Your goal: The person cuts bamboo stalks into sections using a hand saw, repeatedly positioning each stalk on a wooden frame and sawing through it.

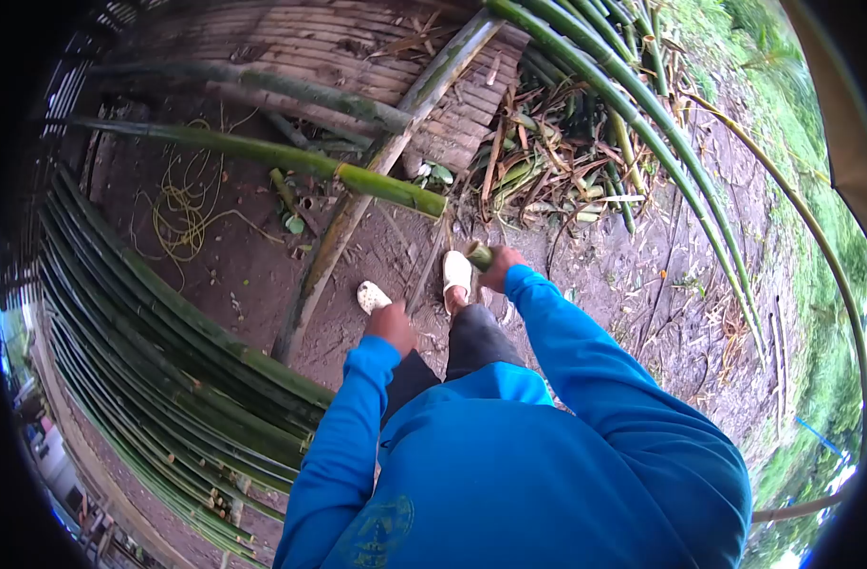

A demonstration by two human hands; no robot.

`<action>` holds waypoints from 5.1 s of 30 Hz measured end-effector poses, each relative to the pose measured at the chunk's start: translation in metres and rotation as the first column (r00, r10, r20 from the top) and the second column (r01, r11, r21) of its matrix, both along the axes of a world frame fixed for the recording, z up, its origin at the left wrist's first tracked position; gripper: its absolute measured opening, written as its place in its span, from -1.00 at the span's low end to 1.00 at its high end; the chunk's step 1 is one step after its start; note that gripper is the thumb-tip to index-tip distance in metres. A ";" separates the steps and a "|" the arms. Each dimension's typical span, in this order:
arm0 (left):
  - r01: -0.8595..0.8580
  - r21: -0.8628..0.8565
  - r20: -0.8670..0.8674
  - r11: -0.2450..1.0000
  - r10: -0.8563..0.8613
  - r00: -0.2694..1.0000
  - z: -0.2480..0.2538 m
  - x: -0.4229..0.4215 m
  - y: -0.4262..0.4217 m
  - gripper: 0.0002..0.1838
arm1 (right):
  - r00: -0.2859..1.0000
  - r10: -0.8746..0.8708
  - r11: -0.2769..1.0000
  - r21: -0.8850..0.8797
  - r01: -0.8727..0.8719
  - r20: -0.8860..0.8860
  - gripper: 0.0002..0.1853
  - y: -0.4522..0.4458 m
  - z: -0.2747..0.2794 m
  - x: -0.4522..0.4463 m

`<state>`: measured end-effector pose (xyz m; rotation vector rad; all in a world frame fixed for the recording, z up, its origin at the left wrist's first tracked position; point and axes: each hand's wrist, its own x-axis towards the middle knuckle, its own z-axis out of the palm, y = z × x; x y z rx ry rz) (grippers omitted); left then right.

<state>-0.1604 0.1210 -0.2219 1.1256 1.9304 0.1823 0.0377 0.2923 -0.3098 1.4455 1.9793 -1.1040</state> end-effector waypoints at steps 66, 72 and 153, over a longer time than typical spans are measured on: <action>-0.859 0.500 0.239 0.107 0.937 0.256 0.230 0.031 -0.214 -0.67 | 0.260 0.754 0.428 0.150 -0.891 -0.603 -0.37 -0.245 0.096 -0.257; -0.813 0.582 0.424 0.002 0.852 0.306 0.233 0.016 -0.200 -0.65 | -0.020 0.637 0.131 0.134 -0.982 -0.771 -0.40 -0.248 0.130 -0.253; -0.668 0.249 -0.139 0.702 0.708 0.692 0.124 -0.043 -0.087 -0.77 | 0.926 0.047 0.978 0.172 -0.119 0.374 0.22 0.078 0.012 0.162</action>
